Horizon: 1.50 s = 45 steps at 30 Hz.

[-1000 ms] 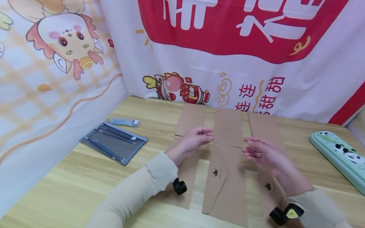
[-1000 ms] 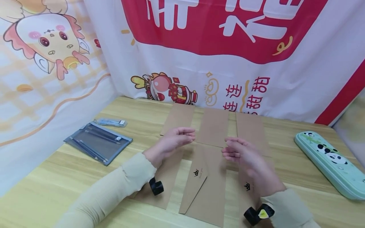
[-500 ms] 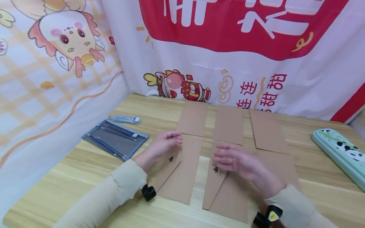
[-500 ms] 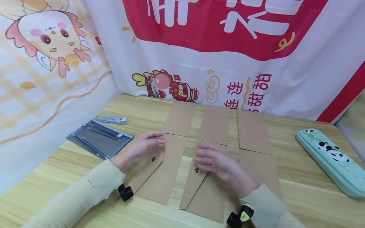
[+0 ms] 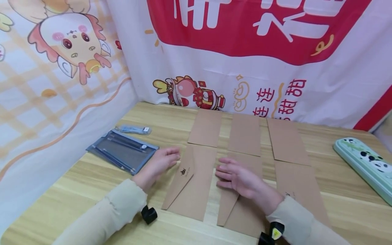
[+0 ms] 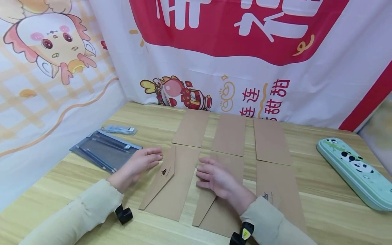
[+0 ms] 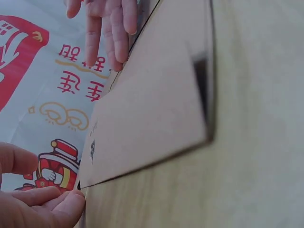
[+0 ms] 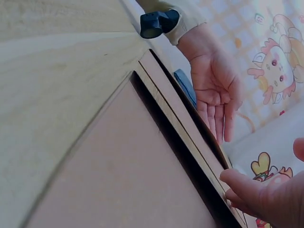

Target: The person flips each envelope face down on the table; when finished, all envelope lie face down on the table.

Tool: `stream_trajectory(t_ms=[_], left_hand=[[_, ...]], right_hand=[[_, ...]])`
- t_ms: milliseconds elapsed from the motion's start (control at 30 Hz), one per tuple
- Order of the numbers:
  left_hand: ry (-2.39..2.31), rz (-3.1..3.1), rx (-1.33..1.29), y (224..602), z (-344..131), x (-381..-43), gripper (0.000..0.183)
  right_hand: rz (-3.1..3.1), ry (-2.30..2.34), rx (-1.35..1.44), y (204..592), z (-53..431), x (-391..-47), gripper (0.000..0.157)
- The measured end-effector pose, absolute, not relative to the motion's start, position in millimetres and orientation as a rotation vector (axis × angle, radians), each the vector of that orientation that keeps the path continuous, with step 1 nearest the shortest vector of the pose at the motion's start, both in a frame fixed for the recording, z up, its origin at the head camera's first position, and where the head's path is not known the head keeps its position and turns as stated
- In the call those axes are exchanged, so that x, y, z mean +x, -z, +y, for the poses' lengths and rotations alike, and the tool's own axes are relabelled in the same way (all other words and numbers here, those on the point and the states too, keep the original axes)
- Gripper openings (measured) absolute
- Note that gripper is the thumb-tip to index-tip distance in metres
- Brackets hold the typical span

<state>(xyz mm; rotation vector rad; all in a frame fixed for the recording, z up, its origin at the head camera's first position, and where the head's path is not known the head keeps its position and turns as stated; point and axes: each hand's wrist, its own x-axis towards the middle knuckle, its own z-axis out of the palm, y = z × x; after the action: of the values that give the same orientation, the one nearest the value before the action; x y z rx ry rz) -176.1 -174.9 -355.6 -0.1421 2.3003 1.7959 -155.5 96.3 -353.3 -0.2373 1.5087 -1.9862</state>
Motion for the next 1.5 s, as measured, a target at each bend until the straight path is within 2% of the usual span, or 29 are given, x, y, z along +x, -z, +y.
stream_trajectory(t_ms=[400, 900, 1500], left_hand=[[-1.854, 2.2, -0.118, 357, -170, -174, 0.048], [-1.902, 2.222, -0.155, 349, -186, -170, 0.044], [-1.858, 2.314, 0.116, 322, -201, -170, 0.053]], right_hand=[[1.52, 2.01, -0.199, 356, 81, -159, 0.053], [1.503, 2.003, -0.165, 354, 57, -164, 0.048], [1.487, 2.036, -0.149, 356, 36, -170, 0.046]])
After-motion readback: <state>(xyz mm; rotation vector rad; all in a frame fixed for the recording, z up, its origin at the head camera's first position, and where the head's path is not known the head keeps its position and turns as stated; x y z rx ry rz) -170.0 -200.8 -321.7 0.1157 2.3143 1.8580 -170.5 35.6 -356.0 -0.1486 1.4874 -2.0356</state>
